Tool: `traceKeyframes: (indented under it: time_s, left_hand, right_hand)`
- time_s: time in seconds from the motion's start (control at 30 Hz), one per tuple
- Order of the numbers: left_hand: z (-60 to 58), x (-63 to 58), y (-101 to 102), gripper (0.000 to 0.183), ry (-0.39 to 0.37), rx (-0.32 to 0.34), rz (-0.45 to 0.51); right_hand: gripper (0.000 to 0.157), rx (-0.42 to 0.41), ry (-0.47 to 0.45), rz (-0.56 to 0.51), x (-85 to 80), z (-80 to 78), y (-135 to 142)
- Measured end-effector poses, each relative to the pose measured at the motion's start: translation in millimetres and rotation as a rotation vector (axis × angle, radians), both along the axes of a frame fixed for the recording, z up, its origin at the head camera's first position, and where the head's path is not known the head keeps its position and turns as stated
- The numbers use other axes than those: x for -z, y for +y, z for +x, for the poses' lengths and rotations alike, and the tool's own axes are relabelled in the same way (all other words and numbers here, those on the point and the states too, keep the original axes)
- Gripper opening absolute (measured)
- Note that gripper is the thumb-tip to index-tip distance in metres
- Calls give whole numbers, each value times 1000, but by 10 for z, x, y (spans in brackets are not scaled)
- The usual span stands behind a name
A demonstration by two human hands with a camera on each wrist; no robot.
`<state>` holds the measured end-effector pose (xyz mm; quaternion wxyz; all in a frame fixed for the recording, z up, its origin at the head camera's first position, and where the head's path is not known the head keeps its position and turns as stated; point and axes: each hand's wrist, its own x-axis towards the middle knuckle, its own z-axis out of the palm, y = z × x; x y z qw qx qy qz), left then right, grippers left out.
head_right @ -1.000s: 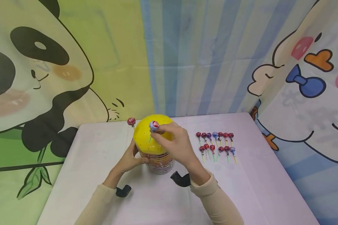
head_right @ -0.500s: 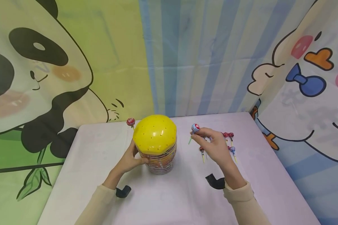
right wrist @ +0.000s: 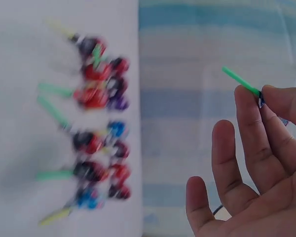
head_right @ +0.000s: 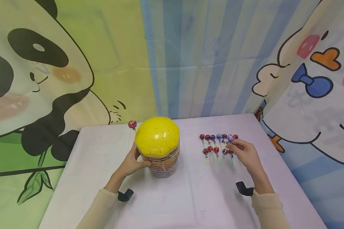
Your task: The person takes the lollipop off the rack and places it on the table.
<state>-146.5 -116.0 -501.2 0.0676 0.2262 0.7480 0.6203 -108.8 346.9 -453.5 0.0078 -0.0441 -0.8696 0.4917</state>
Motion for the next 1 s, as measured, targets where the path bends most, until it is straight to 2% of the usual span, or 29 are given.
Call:
traceKeyframes:
  time_s: [0.3, 0.4, 0.53, 0.77, 1.0]
  left_hand:
    - [5, 27, 8, 110, 4, 4, 12]
    - [3, 30, 10, 110, 13, 6, 11]
    - [-6, 24, 13, 110, 29, 8, 22]
    - [-7, 5, 11, 110, 20, 1, 9]
    - [-1, 2, 7, 111, -7, -6, 2]
  right_hand:
    - [61, 80, -194, 99, 422, -54, 605]
    - [61, 105, -277, 96, 528, -66, 747]
    - [56, 128, -342, 88, 641, -96, 874]
    - [46, 146, -357, 157, 777, -159, 932]
    - [45, 138, -348, 228, 811, -163, 900]
